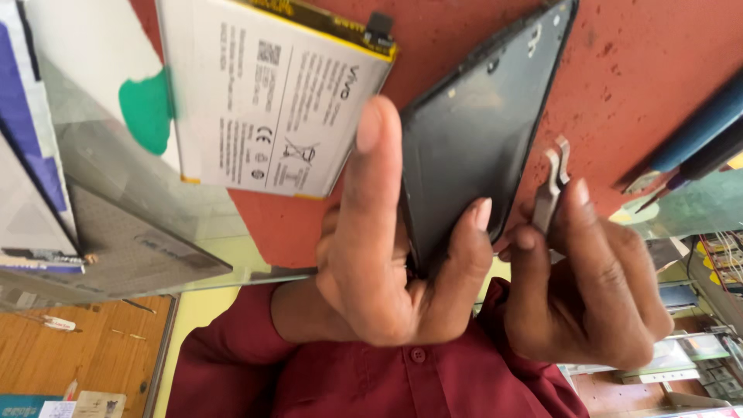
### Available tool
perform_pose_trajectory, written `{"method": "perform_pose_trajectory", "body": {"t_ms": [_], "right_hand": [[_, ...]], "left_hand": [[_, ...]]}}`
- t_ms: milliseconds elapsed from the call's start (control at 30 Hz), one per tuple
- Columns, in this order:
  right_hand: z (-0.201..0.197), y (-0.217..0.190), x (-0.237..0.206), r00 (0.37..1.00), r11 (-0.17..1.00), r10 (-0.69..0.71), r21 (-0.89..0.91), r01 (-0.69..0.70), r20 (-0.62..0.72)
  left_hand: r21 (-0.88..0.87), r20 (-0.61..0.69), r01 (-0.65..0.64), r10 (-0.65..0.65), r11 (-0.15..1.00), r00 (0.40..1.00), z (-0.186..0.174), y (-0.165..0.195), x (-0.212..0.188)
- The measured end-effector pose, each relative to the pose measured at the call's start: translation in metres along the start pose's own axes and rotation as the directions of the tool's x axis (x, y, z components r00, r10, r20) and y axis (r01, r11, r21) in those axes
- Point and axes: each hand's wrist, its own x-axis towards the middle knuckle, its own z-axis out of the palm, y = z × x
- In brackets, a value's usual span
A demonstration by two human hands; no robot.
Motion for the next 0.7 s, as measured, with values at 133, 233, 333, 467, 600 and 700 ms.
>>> {"method": "perform_pose_trajectory", "body": {"t_ms": [133, 233, 333, 467, 600, 700], "right_hand": [[0.007, 0.007, -0.001, 0.997, 1.000, -0.021, 0.022, 0.023, -0.077], [0.012, 0.009, 0.000, 0.992, 0.999, -0.048, 0.020, 0.051, -0.113], [0.013, 0.012, 0.000, 0.983, 0.990, -0.138, -0.029, 0.136, -0.123], [0.014, 0.013, -0.003, 0.991, 0.999, -0.032, 0.030, 0.036, -0.131], [0.014, 0.011, -0.005, 0.992, 0.999, -0.034, 0.030, 0.038, -0.123], [0.012, 0.008, -0.005, 0.993, 0.999, -0.013, 0.039, 0.018, -0.114]], "left_hand": [[0.033, 0.066, -0.057, 0.055, 0.998, 0.996, -0.007, -0.004, 0.003], [0.081, 0.071, -0.070, 0.064, 0.994, 0.995, -0.007, -0.003, 0.003], [0.129, 0.034, -0.064, 0.060, 0.990, 0.998, -0.003, -0.002, 0.002], [0.041, 0.005, -0.073, 0.072, 0.997, 0.997, 0.000, -0.005, 0.003], [-0.018, -0.020, -0.033, 0.032, 0.999, 0.999, 0.002, -0.004, 0.002], [-0.015, -0.016, -0.040, 0.040, 0.999, 0.999, 0.002, -0.005, 0.002]]}}
